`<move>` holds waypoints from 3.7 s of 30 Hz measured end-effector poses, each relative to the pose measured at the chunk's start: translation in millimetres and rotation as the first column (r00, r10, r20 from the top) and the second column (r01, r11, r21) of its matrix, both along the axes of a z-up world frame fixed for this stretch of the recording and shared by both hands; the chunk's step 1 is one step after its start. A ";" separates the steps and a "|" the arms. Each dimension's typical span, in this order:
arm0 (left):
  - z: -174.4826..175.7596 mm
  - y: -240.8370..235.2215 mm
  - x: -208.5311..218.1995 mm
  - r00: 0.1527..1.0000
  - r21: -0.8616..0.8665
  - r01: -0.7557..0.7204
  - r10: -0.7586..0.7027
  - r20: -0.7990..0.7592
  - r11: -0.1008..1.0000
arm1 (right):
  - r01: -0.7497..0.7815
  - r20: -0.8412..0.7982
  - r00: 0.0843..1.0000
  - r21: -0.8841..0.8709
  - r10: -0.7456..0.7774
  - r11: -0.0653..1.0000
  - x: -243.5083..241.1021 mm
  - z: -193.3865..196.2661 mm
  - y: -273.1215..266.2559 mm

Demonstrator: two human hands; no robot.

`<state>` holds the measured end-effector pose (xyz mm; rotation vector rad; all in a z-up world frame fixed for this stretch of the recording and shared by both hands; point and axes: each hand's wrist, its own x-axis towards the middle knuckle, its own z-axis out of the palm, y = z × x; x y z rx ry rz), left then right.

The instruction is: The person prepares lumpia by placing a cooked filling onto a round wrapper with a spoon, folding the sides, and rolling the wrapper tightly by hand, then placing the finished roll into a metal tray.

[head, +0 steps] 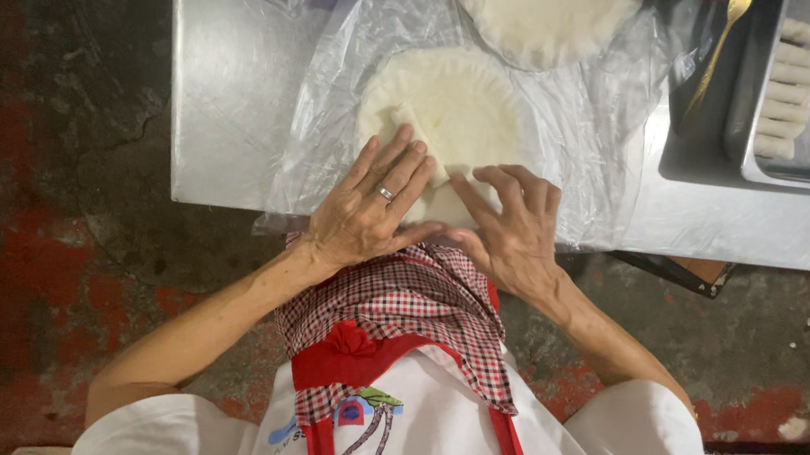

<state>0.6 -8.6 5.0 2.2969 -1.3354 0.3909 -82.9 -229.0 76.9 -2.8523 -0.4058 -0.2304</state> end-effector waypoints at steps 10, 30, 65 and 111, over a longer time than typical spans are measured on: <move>28.5 1.5 0.3 0.976 -0.027 0.034 -0.039 -0.212 0.999 | -0.003 0.093 0.996 -0.064 0.009 0.998 1.1 -17.2 -3.1; 82.1 -16.3 25.8 0.970 0.187 0.186 -0.150 -0.189 0.965 | 0.339 0.199 0.898 0.257 -0.393 0.905 16.0 -12.7 36.5; 43.4 -23.9 45.3 0.937 0.076 0.297 -0.275 -0.214 0.952 | 0.496 -0.120 0.859 0.435 -0.497 0.752 22.3 0.9 0.4; 12.3 52.3 6.2 0.958 -0.095 0.179 -0.196 -0.209 0.979 | 0.065 -0.255 0.964 -0.030 -0.070 0.997 42.9 18.3 55.6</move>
